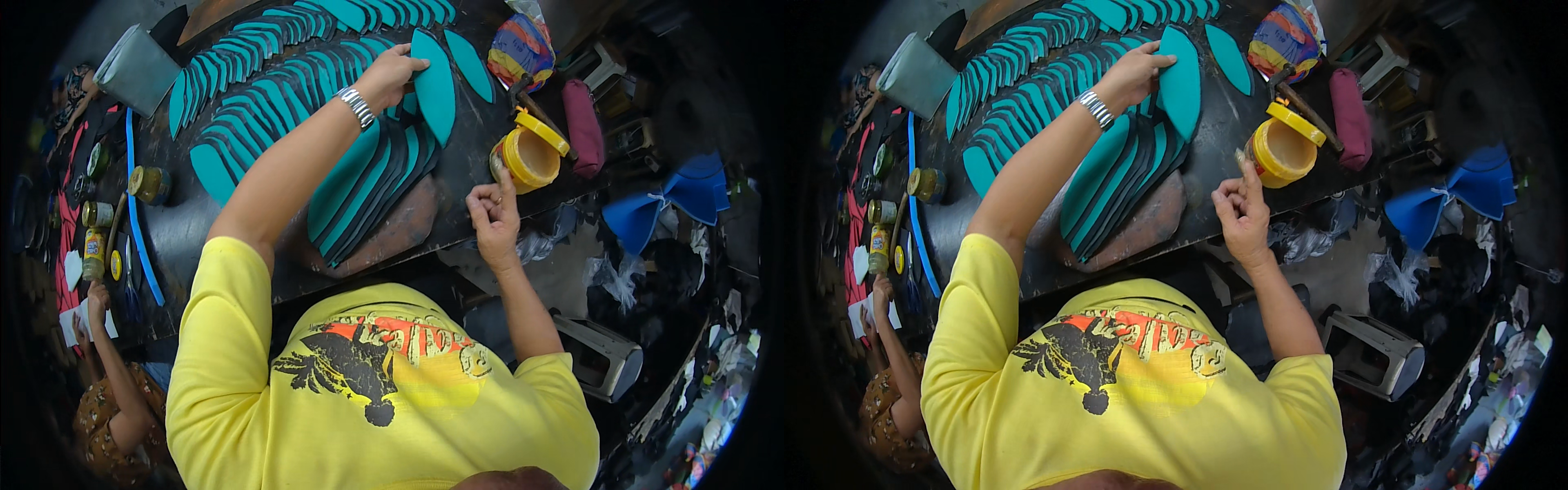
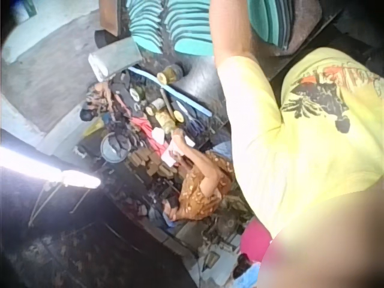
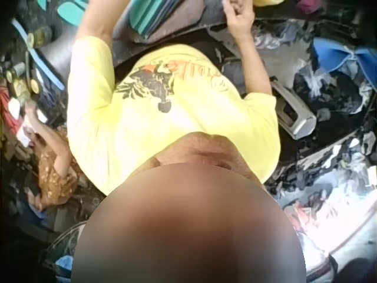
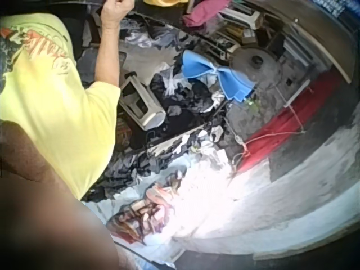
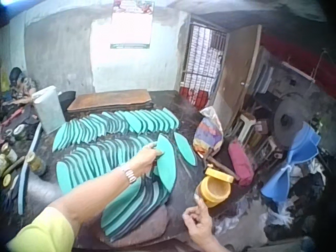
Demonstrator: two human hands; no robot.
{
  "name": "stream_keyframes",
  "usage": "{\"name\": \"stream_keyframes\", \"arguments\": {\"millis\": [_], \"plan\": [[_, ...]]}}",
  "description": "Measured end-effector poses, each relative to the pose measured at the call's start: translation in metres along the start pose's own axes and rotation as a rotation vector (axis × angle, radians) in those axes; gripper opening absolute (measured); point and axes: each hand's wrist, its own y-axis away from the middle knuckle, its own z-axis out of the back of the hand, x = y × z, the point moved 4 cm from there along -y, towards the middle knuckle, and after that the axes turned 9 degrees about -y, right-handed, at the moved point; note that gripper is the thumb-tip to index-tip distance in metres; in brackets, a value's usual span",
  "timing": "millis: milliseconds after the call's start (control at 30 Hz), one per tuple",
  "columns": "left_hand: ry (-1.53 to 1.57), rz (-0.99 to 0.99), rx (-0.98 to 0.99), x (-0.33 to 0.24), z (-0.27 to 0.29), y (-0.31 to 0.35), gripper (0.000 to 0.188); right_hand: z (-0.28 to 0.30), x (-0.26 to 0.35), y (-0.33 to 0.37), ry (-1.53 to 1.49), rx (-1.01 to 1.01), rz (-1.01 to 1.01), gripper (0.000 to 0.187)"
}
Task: The person repeatedly picks up teal-colored shoe sole pieces, applies glue from a yellow container to the edges, and places them back on the table. The person also closes the glue container and rubs their hands together.
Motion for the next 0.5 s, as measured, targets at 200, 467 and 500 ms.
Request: {"name": "stream_keyframes", "arguments": {"millis": [200, 467, 500], "plan": [[-0.088, -0.008, -0.006, 0.027, -0.026, -0.094, 0.030, 0.002, -0.014, 0.007, 0.107, -0.011, 0.071, 0.065], [-0.173, 0.030, -0.123, 0.051, -0.042, -0.149, 0.033, -0.002, -0.011, 0.004, 0.217, 0.063, 0.075, 0.068], [-0.220, 0.065, -0.119, 0.052, -0.042, -0.150, 0.034, -0.002, -0.010, 0.004, 0.234, 0.068, 0.083, 0.068]]}}
